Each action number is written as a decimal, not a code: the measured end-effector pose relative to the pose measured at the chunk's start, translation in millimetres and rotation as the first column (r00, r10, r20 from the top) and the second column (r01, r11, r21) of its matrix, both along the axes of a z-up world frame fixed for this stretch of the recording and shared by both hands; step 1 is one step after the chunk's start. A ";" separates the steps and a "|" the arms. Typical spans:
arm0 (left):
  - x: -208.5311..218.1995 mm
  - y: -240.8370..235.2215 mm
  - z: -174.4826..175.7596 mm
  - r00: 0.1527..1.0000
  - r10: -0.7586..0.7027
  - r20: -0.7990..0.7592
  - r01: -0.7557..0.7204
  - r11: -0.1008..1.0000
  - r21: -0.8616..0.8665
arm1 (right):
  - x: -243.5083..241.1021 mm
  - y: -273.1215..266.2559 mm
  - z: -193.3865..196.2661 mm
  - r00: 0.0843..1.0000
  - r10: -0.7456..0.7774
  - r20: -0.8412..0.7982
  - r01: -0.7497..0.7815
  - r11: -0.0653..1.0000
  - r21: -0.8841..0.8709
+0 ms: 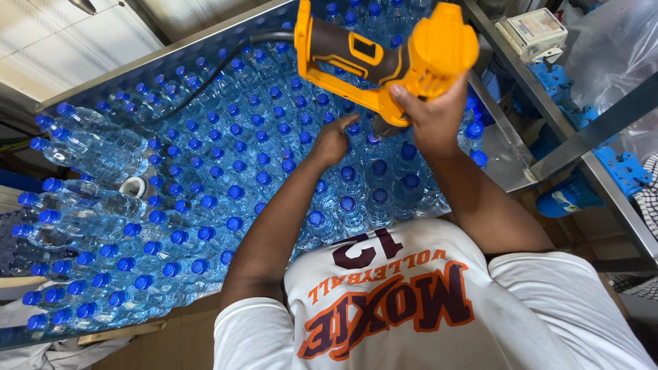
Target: The person uses a heat gun to seal plastic wrapping around rows of water bottles on a metal tray, moving the tool over the caps and then pressing the plastic down by hand.
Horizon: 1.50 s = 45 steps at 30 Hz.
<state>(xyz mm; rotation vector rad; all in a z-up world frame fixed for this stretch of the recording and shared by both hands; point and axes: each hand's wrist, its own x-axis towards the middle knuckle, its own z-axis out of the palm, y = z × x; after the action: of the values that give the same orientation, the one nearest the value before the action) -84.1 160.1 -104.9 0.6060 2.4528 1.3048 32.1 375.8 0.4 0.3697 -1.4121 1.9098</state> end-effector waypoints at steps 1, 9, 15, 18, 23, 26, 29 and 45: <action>0.6 1.7 4.2 0.997 0.002 -0.076 -0.009 0.996 -0.089 | 5.8 2.1 -4.1 0.998 -0.063 -0.029 0.064 0.997 0.038; 14.4 20.5 -23.7 0.956 -0.121 -0.269 0.076 0.982 -0.171 | 87.6 -10.6 41.2 0.997 0.023 0.073 -0.026 0.998 0.052; 12.0 42.3 -25.8 0.860 -0.280 -0.427 0.153 0.939 -0.308 | 105.8 -43.8 67.6 0.964 -0.125 0.234 0.104 0.990 0.097; 2.6 54.1 -27.2 0.785 -0.358 -0.506 0.175 0.911 -0.373 | 122.7 -26.8 50.5 0.971 -0.083 0.223 0.090 0.996 -0.018; -23.8 54.9 -71.8 0.657 -0.450 -0.605 0.180 0.873 -0.453 | 174.2 13.1 6.4 0.956 -0.273 0.107 0.237 0.935 0.262; -52.7 101.8 -131.1 0.601 -0.482 -0.637 0.178 0.858 -0.481 | 186.9 5.7 1.2 0.862 -0.491 -0.125 0.491 0.748 0.447; -64.4 84.0 -115.8 -0.200 -0.626 -0.753 -0.563 0.703 -0.434 | 183.0 -0.2 -5.3 0.863 -0.462 -0.203 0.491 0.861 0.130; 5.2 68.8 28.2 0.056 -0.745 0.665 -0.248 0.634 0.732 | 166.3 46.3 8.9 0.877 -0.438 -0.197 0.479 0.775 0.412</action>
<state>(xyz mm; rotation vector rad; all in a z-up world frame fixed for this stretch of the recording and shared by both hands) -78.9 228.9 -76.7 0.1338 0.4929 1.6103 198.5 422.1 9.3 0.2843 -1.6972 1.1468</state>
